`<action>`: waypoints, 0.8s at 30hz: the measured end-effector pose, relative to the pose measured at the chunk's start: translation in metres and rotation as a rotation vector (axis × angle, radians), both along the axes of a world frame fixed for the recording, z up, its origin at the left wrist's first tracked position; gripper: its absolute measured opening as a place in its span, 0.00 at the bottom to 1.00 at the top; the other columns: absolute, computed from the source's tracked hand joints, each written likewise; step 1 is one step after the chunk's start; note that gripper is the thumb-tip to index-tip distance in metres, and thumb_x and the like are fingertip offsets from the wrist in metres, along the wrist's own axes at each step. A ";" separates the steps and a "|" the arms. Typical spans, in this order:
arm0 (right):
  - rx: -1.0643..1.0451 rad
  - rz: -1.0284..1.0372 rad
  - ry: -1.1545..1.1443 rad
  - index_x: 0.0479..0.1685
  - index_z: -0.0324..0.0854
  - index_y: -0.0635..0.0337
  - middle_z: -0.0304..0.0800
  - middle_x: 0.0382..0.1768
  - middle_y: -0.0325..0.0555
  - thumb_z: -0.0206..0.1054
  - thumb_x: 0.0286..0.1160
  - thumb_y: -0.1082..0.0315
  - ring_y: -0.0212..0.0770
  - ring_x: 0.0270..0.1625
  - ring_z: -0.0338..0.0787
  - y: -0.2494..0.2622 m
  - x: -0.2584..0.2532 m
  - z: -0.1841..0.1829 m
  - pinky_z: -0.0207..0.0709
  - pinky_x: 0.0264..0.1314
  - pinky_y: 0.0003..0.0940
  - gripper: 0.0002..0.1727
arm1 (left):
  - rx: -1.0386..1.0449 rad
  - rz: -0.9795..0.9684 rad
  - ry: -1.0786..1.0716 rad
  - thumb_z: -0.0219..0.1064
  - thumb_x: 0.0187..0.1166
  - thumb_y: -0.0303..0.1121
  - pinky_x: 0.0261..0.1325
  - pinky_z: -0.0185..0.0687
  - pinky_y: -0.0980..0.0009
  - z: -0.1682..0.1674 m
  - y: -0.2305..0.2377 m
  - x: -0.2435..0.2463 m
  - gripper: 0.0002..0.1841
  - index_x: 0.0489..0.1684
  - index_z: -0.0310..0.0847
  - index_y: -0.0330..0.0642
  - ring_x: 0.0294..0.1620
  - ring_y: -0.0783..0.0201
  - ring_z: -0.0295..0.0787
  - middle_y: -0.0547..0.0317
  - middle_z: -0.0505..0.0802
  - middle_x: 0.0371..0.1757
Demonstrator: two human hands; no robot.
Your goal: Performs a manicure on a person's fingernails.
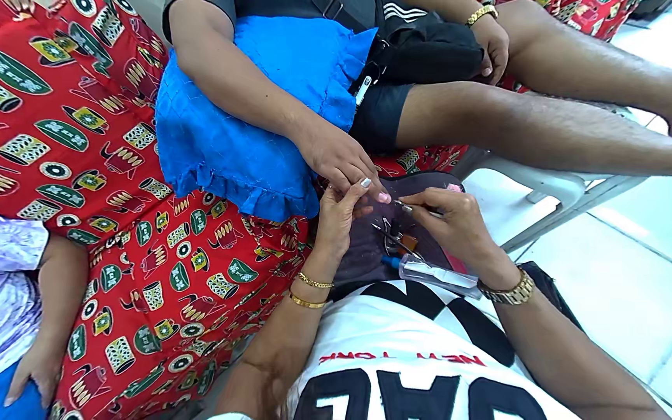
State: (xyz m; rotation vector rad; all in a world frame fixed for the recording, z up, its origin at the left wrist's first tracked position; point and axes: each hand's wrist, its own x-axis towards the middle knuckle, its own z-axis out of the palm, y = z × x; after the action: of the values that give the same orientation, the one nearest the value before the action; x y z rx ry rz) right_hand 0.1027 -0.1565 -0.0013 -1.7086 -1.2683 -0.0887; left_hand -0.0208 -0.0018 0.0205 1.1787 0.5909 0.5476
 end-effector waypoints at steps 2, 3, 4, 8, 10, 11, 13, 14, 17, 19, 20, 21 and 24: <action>-0.025 -0.009 0.068 0.42 0.93 0.65 0.94 0.35 0.47 0.64 0.73 0.75 0.32 0.34 0.88 -0.004 0.003 0.001 0.81 0.40 0.27 0.11 | 0.008 -0.036 0.003 0.65 0.85 0.37 0.41 0.91 0.72 0.002 0.001 -0.002 0.06 0.52 0.78 0.53 0.36 0.71 0.92 0.67 0.93 0.38; -0.038 -0.011 0.105 0.43 0.93 0.65 0.93 0.35 0.46 0.64 0.75 0.75 0.31 0.33 0.87 -0.006 0.005 0.002 0.81 0.39 0.26 0.10 | 0.000 -0.060 0.005 0.65 0.85 0.37 0.40 0.91 0.71 0.003 0.001 -0.002 0.06 0.53 0.77 0.52 0.36 0.70 0.93 0.65 0.94 0.38; -0.048 -0.008 0.152 0.44 0.92 0.64 0.92 0.34 0.45 0.64 0.77 0.75 0.28 0.31 0.86 -0.008 0.007 0.005 0.82 0.38 0.24 0.10 | -0.013 -0.074 0.009 0.66 0.85 0.35 0.39 0.92 0.70 0.004 0.001 -0.002 0.06 0.53 0.77 0.50 0.34 0.68 0.94 0.63 0.95 0.36; 0.049 0.129 0.474 0.47 0.89 0.64 0.89 0.27 0.33 0.63 0.80 0.72 0.22 0.24 0.85 -0.007 0.017 0.021 0.83 0.30 0.19 0.10 | -0.029 -0.098 0.051 0.67 0.83 0.30 0.35 0.92 0.73 0.006 0.000 0.002 0.02 0.46 0.81 0.45 0.28 0.68 0.94 0.60 0.95 0.31; 0.174 0.277 0.702 0.46 0.88 0.60 0.90 0.24 0.31 0.60 0.80 0.72 0.25 0.24 0.88 -0.001 0.022 0.035 0.86 0.30 0.22 0.10 | -0.067 -0.121 0.065 0.67 0.83 0.32 0.36 0.92 0.73 0.007 0.000 0.006 0.04 0.41 0.85 0.43 0.29 0.67 0.94 0.58 0.95 0.30; 0.235 0.346 0.798 0.45 0.88 0.58 0.91 0.23 0.32 0.58 0.82 0.72 0.26 0.23 0.89 0.003 0.022 0.044 0.87 0.29 0.23 0.11 | -0.079 -0.129 0.068 0.66 0.84 0.33 0.36 0.92 0.72 0.007 -0.001 0.008 0.06 0.39 0.87 0.43 0.29 0.67 0.94 0.59 0.95 0.30; 0.380 0.451 0.914 0.45 0.89 0.57 0.91 0.23 0.33 0.55 0.84 0.73 0.27 0.22 0.88 0.016 0.017 0.054 0.87 0.28 0.24 0.14 | -0.098 -0.124 0.046 0.67 0.84 0.33 0.36 0.93 0.72 0.007 -0.002 0.013 0.06 0.39 0.87 0.43 0.29 0.67 0.95 0.59 0.95 0.30; 0.441 0.495 0.937 0.45 0.89 0.57 0.90 0.24 0.33 0.54 0.84 0.73 0.27 0.22 0.88 0.024 0.015 0.053 0.87 0.28 0.24 0.14 | -0.105 -0.120 0.028 0.67 0.84 0.32 0.37 0.93 0.72 0.007 -0.003 0.015 0.05 0.39 0.87 0.43 0.29 0.67 0.94 0.59 0.95 0.30; 0.403 0.598 0.936 0.45 0.88 0.56 0.91 0.25 0.33 0.58 0.83 0.72 0.26 0.23 0.88 0.038 0.011 0.034 0.86 0.28 0.23 0.11 | -0.104 -0.102 -0.031 0.66 0.84 0.30 0.34 0.91 0.74 0.005 -0.005 0.022 0.05 0.37 0.85 0.44 0.24 0.71 0.90 0.63 0.92 0.26; 0.256 0.524 0.854 0.44 0.87 0.60 0.89 0.23 0.35 0.58 0.82 0.72 0.26 0.20 0.86 0.027 0.010 0.026 0.84 0.24 0.22 0.10 | -0.112 -0.097 -0.047 0.65 0.84 0.29 0.35 0.91 0.74 0.002 -0.003 0.025 0.06 0.37 0.86 0.43 0.24 0.71 0.90 0.62 0.92 0.26; 0.186 0.432 0.761 0.45 0.88 0.63 0.89 0.23 0.35 0.58 0.83 0.73 0.25 0.19 0.84 0.018 0.010 0.027 0.82 0.23 0.21 0.10 | -0.119 -0.099 -0.046 0.65 0.84 0.29 0.36 0.93 0.71 0.001 -0.002 0.026 0.06 0.38 0.87 0.41 0.26 0.68 0.92 0.60 0.93 0.27; 0.120 0.327 0.651 0.47 0.89 0.64 0.89 0.24 0.35 0.60 0.82 0.73 0.24 0.19 0.83 0.009 0.011 0.027 0.81 0.22 0.20 0.10 | -0.116 -0.109 -0.042 0.64 0.85 0.29 0.37 0.93 0.70 0.000 -0.001 0.025 0.06 0.40 0.87 0.40 0.28 0.66 0.94 0.57 0.94 0.28; -0.031 0.065 0.389 0.50 0.92 0.61 0.91 0.28 0.35 0.66 0.80 0.72 0.22 0.21 0.82 -0.012 0.013 0.023 0.79 0.25 0.18 0.10 | -0.111 -0.154 -0.027 0.64 0.86 0.33 0.39 0.93 0.70 -0.002 0.000 0.022 0.07 0.43 0.87 0.42 0.32 0.64 0.96 0.54 0.97 0.35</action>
State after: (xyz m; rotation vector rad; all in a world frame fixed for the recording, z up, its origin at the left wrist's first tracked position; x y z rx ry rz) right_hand 0.1160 -0.1683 0.0221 -1.6120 -1.0346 0.2904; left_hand 0.0016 -0.0013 0.0189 1.0996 0.4963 0.3944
